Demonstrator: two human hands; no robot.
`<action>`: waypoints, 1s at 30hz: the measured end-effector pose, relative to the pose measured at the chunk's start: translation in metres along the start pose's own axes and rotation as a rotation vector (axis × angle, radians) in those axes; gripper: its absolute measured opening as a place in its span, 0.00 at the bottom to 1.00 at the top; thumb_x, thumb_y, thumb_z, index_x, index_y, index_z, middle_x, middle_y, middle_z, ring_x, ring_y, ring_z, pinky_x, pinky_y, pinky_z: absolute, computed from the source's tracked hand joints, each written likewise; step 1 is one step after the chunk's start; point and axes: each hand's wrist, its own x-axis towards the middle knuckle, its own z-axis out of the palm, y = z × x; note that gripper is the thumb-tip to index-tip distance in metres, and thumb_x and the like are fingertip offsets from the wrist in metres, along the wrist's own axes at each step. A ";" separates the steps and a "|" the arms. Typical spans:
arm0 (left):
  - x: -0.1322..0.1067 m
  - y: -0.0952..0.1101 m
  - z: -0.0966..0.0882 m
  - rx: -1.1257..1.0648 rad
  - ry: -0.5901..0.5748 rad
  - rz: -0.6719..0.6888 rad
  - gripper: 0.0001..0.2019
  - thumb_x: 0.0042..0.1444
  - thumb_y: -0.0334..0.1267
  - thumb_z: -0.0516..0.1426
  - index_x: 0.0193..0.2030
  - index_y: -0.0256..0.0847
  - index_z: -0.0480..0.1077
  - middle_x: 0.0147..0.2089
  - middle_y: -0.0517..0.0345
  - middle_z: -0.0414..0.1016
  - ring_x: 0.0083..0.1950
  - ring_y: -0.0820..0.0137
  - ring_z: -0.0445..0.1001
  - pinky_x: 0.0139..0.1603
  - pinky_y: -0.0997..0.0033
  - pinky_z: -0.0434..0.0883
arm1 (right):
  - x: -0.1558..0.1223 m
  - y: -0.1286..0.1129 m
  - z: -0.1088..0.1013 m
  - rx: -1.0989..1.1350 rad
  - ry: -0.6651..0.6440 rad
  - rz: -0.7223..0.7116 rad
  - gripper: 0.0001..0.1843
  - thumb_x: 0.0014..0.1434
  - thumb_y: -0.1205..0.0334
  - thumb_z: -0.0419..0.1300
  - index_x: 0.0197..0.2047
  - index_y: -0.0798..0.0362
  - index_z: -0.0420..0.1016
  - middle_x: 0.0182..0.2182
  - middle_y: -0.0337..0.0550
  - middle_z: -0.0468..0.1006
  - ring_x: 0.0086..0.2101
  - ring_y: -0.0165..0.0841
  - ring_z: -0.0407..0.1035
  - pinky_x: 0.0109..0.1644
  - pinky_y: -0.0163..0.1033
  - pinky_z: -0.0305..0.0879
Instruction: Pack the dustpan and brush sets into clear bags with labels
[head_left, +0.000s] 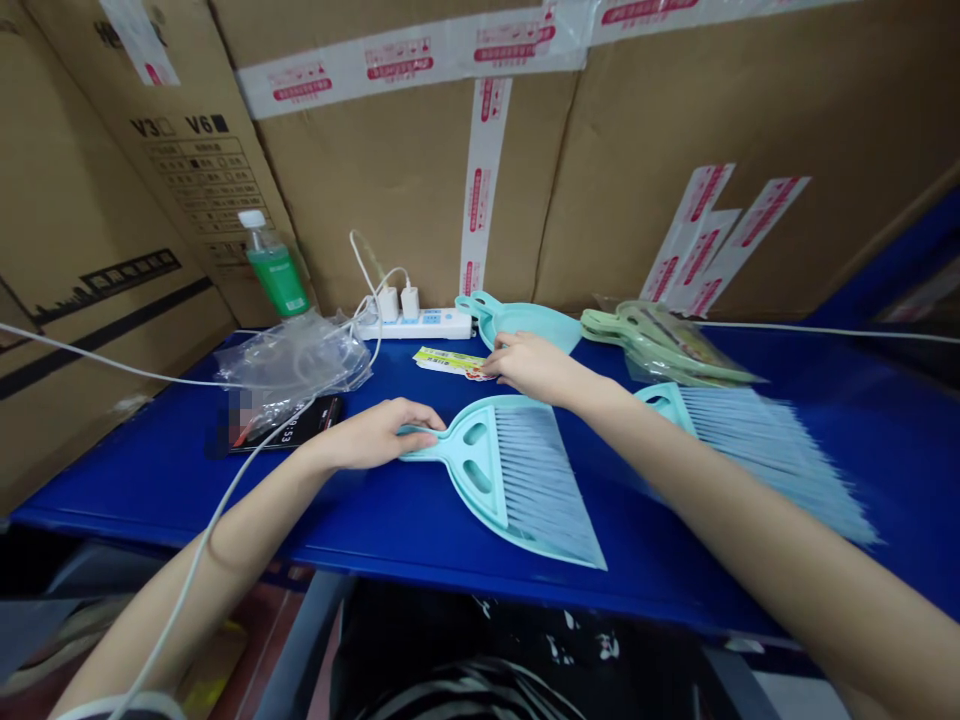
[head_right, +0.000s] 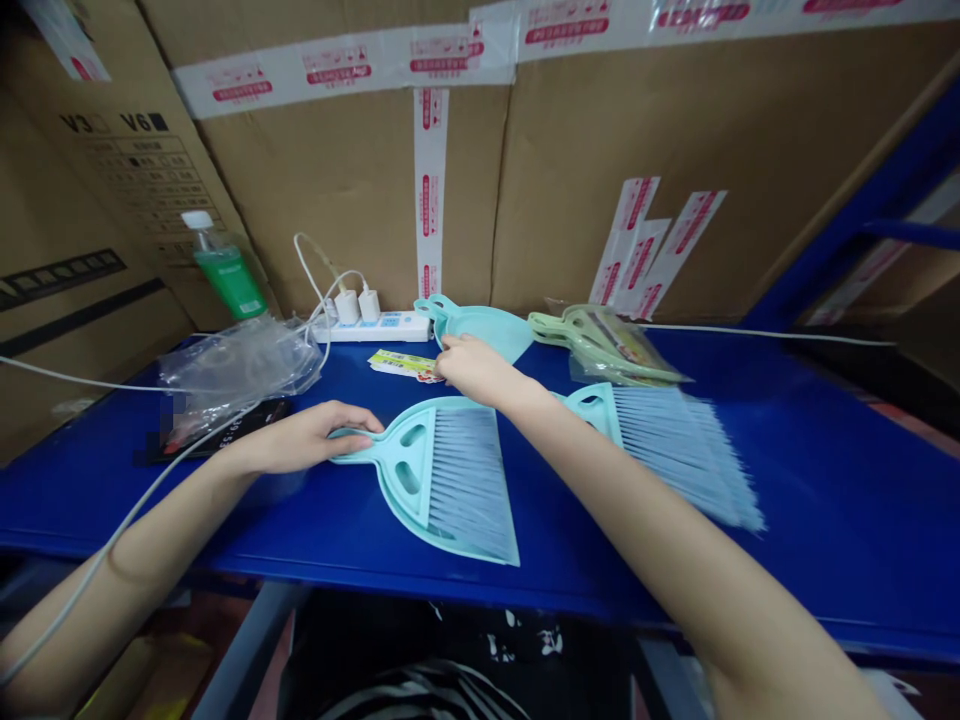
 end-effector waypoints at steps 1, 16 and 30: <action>0.000 0.000 0.000 0.005 0.000 0.001 0.10 0.58 0.37 0.52 0.39 0.36 0.74 0.38 0.56 0.78 0.38 0.69 0.71 0.42 0.72 0.65 | 0.001 -0.002 0.001 -0.034 -0.018 0.008 0.12 0.58 0.74 0.54 0.38 0.57 0.80 0.33 0.50 0.81 0.40 0.41 0.67 0.39 0.43 0.57; -0.001 0.002 -0.001 0.019 0.002 0.009 0.11 0.58 0.37 0.52 0.40 0.37 0.75 0.38 0.57 0.78 0.38 0.69 0.71 0.42 0.72 0.65 | -0.001 -0.008 -0.003 -0.033 0.019 0.141 0.07 0.58 0.70 0.58 0.30 0.55 0.76 0.27 0.47 0.76 0.34 0.39 0.67 0.37 0.40 0.54; 0.000 0.001 -0.001 0.040 -0.002 0.019 0.10 0.59 0.37 0.52 0.39 0.37 0.73 0.38 0.57 0.77 0.38 0.69 0.71 0.42 0.73 0.64 | -0.049 -0.019 -0.046 0.488 0.001 0.018 0.09 0.60 0.65 0.54 0.34 0.55 0.76 0.27 0.41 0.77 0.27 0.29 0.68 0.32 0.35 0.61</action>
